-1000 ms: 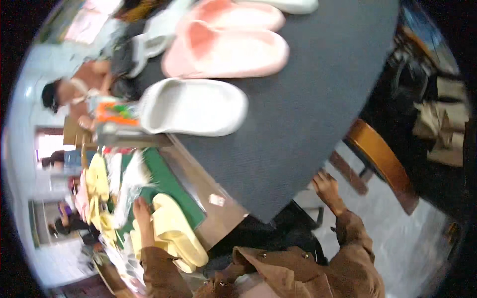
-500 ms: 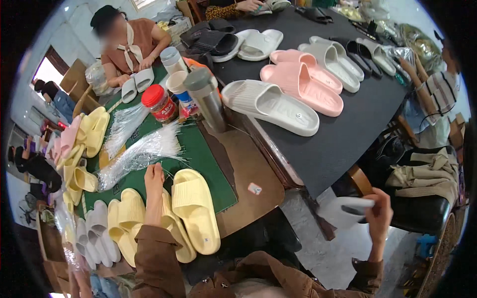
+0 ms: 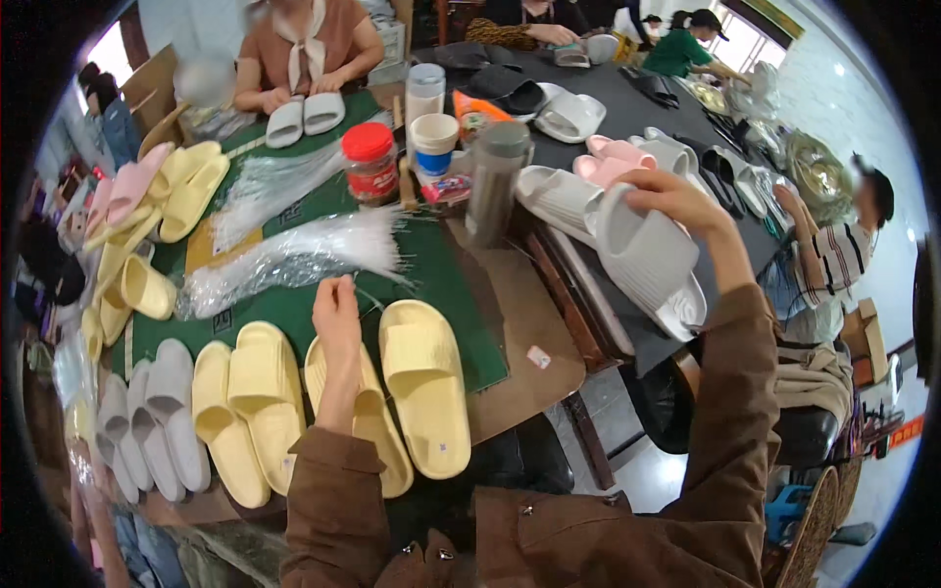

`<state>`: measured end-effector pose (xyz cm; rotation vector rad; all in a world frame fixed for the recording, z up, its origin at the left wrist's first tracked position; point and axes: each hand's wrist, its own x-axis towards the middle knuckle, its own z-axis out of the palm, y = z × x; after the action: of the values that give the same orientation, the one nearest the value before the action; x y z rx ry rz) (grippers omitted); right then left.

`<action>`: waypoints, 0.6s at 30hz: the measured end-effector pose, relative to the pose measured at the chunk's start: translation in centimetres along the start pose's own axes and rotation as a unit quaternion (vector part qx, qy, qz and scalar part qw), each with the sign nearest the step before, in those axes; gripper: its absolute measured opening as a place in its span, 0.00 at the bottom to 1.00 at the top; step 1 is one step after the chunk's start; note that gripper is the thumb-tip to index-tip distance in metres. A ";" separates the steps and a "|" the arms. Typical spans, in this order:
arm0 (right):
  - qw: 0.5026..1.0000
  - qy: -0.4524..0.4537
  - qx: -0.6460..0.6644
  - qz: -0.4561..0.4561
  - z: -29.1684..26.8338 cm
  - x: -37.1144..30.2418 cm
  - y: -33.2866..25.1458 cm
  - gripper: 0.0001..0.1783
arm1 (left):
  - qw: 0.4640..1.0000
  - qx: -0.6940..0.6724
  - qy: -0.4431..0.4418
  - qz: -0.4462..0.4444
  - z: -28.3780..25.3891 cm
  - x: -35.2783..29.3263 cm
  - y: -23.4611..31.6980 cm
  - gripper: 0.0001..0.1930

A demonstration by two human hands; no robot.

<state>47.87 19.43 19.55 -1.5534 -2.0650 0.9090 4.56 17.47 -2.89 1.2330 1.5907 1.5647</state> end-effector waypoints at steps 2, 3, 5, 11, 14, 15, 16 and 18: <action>0.994 -0.022 -0.104 -0.030 1.8 3.2 1.9 0.19 | 0.999 0.045 0.001 0.011 -0.2 -0.2 0.6 0.12; 0.989 0.028 -0.144 -0.021 2.0 3.3 2.2 0.19 | 0.999 0.018 0.019 0.040 0.2 -0.4 0.6 0.12; 0.971 0.119 -0.207 -0.019 3.8 4.0 2.2 0.20 | 0.996 0.022 0.038 0.076 0.2 -0.3 0.5 0.12; 0.810 0.344 -0.420 -0.222 6.7 0.7 -0.7 0.13 | 1.000 0.009 0.002 -0.002 -0.4 -1.2 1.8 0.13; 0.767 0.331 -0.451 -0.314 8.6 -0.4 -3.7 0.16 | 1.000 -0.016 0.008 0.001 0.0 -1.1 1.9 0.13; 0.757 0.318 -0.453 -0.346 9.6 -0.5 -4.5 0.17 | 1.000 0.000 0.003 0.002 -0.1 -1.0 1.9 0.13; 0.784 0.282 -0.422 -0.358 10.4 -0.5 -4.9 0.20 | 1.000 0.013 -0.005 0.004 -0.2 -0.8 2.1 0.13; 0.806 0.272 -0.353 -0.389 12.7 0.2 -4.8 0.19 | 0.998 0.037 -0.010 0.051 0.1 -0.8 2.6 0.13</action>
<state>36.16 15.53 13.91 -0.8524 -2.3241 -0.6060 5.51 16.50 -0.55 1.3853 1.6089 1.5632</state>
